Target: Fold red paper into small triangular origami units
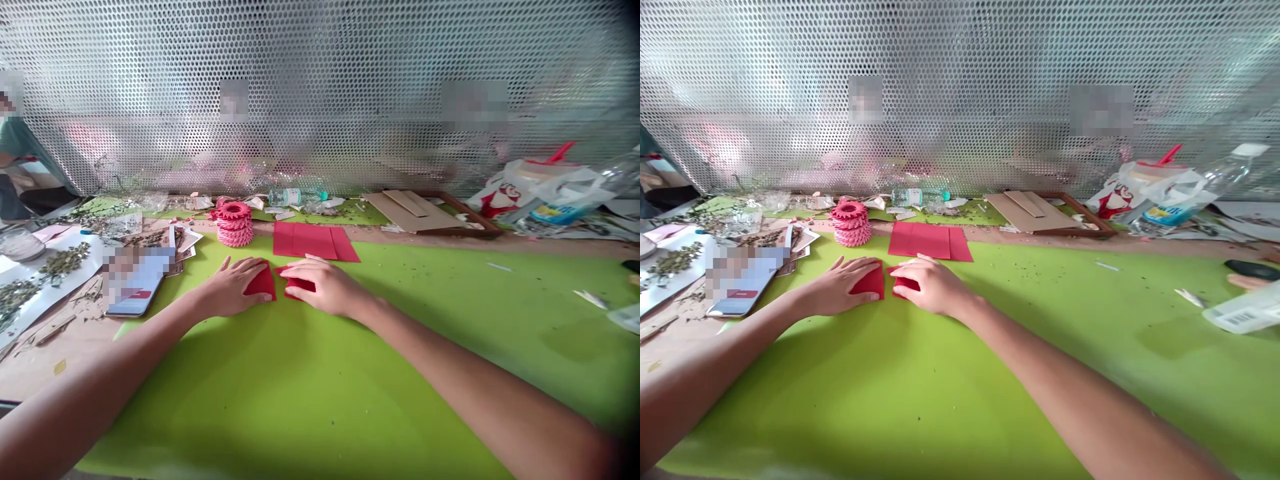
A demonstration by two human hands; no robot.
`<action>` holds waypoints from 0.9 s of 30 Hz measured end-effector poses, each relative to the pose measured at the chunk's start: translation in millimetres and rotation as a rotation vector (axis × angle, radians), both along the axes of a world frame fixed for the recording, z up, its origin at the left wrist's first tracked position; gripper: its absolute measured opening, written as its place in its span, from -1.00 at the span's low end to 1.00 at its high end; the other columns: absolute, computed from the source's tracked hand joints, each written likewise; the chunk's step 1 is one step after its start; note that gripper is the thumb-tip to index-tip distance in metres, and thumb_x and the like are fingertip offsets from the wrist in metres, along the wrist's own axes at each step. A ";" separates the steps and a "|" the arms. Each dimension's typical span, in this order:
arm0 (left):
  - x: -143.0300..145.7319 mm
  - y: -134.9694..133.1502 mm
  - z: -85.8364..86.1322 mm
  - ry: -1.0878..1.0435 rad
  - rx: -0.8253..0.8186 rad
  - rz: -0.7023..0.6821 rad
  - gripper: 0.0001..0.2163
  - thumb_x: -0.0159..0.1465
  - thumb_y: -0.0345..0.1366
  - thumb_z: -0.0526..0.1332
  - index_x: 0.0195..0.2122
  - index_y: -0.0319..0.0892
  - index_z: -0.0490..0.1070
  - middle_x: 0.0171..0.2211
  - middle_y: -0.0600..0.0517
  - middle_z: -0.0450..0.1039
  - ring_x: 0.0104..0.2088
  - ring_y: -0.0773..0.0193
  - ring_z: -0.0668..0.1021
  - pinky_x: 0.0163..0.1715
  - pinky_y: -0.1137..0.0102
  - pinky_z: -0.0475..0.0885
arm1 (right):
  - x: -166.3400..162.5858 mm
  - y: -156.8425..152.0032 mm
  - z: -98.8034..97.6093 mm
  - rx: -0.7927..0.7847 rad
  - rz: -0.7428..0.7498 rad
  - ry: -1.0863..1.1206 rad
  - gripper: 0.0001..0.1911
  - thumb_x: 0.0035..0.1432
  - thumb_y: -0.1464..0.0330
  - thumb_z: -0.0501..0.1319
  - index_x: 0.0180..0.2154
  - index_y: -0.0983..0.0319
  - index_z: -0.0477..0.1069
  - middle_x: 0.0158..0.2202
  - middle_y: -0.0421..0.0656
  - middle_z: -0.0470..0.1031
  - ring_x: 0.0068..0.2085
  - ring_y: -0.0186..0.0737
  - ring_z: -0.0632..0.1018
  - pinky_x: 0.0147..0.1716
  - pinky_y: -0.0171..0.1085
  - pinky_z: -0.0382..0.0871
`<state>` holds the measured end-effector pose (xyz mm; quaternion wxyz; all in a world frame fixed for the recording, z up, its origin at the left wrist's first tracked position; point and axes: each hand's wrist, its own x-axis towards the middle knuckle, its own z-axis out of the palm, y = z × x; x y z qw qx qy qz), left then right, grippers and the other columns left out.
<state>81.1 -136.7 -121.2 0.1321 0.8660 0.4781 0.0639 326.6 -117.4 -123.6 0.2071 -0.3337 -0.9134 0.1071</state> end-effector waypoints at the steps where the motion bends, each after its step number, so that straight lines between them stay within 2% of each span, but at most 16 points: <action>1: 0.0 0.0 -0.4 0.000 0.002 -0.001 -0.33 0.34 0.18 -0.03 0.37 -0.07 0.02 0.39 -0.11 0.04 0.37 0.01 0.11 0.35 -0.01 -0.19 | 0.9 1.5 -0.2 0.015 0.001 0.020 -0.71 0.23 0.29 0.25 -0.02 0.15 0.55 0.01 -0.08 0.58 0.07 -0.04 0.55 0.23 0.11 0.22; 4: -0.1 -0.1 -0.4 0.011 0.003 -0.003 -0.33 0.34 0.18 -0.04 0.38 -0.08 0.02 0.39 -0.12 0.03 0.37 0.01 0.11 0.35 0.01 -0.20 | 6.7 6.6 3.3 0.062 -0.034 0.091 -0.75 0.23 0.30 0.24 -0.08 0.17 0.58 -0.06 -0.08 0.62 0.01 -0.06 0.58 0.18 0.05 0.31; 7: 0.3 -0.4 0.7 0.022 -0.004 -0.004 -0.32 0.35 0.17 -0.04 0.38 -0.09 0.00 0.39 -0.12 0.02 0.38 0.01 0.10 0.35 0.00 -0.20 | 17.1 15.8 11.3 0.135 -0.118 0.179 -0.73 0.26 0.26 0.21 -0.07 0.17 0.57 -0.04 -0.09 0.61 0.02 -0.06 0.58 0.20 0.04 0.29; 11: 1.0 -0.3 1.2 0.033 -0.010 -0.001 -0.33 0.35 0.16 -0.05 0.39 -0.10 -0.01 0.40 -0.12 0.00 0.38 0.02 0.08 0.35 -0.01 -0.21 | 31.5 39.4 11.0 0.183 -0.395 0.248 -0.62 0.30 0.18 0.14 0.01 0.22 0.53 0.01 -0.04 0.58 0.04 -0.01 0.56 0.13 0.02 0.38; 13: 1.2 0.3 0.6 0.041 -0.010 0.000 -0.32 0.35 0.16 -0.06 0.39 -0.11 -0.02 0.40 -0.11 0.00 0.38 0.03 0.08 0.35 -0.01 -0.21 | 35.4 51.9 3.2 0.088 -0.469 0.196 -0.53 0.33 0.16 0.08 0.13 0.27 0.44 0.13 0.01 0.48 0.15 0.01 0.49 0.19 0.03 0.32; 15: 1.1 1.0 -0.6 0.046 -0.006 0.005 -0.32 0.35 0.17 -0.06 0.39 -0.11 -0.01 0.40 -0.11 0.00 0.38 0.03 0.08 0.35 -0.01 -0.19 | 37.7 60.7 -4.7 -0.055 -0.423 0.062 -0.48 0.36 0.15 0.01 0.23 0.23 0.31 0.25 -0.02 0.34 0.28 0.03 0.34 0.26 0.11 0.19; 17: 1.2 1.4 -1.9 0.041 -0.002 0.010 -0.31 0.35 0.18 -0.07 0.38 -0.11 -0.01 0.40 -0.11 0.00 0.38 0.03 0.09 0.35 0.00 -0.17 | 40.1 64.5 -7.5 -0.062 -0.393 0.039 -0.49 0.36 0.16 0.01 0.24 0.19 0.29 0.28 -0.08 0.30 0.32 0.00 0.26 0.30 0.09 0.12; 19: 1.3 1.2 -3.0 0.035 -0.002 0.014 -0.31 0.35 0.18 -0.08 0.39 -0.12 -0.01 0.40 -0.11 0.00 0.38 0.03 0.08 0.35 0.00 -0.18 | 43.0 64.2 -4.2 0.040 -0.429 0.071 -0.51 0.38 0.19 -0.04 0.22 0.22 0.32 0.26 -0.05 0.33 0.29 -0.01 0.31 0.29 0.08 0.16; 23: -0.1 -0.7 -1.4 0.030 0.008 0.007 -0.28 0.33 0.21 -0.08 0.40 -0.12 -0.05 0.40 -0.12 0.00 0.38 0.03 0.09 0.35 0.01 -0.20 | 45.1 56.4 8.0 0.225 -0.501 0.080 -0.58 0.32 0.29 0.03 0.10 0.27 0.44 0.10 0.02 0.50 0.13 0.04 0.49 0.17 0.08 0.32; 27: -7.2 -0.4 5.7 0.061 0.039 0.042 -0.14 0.21 0.32 0.02 0.39 -0.14 -0.02 0.40 -0.16 -0.02 0.38 -0.06 0.10 0.35 0.03 -0.15 | 32.1 37.3 14.2 0.185 -0.312 0.003 -0.68 0.28 0.32 0.08 -0.05 0.25 0.54 0.02 0.00 0.56 0.06 0.03 0.53 0.12 0.09 0.36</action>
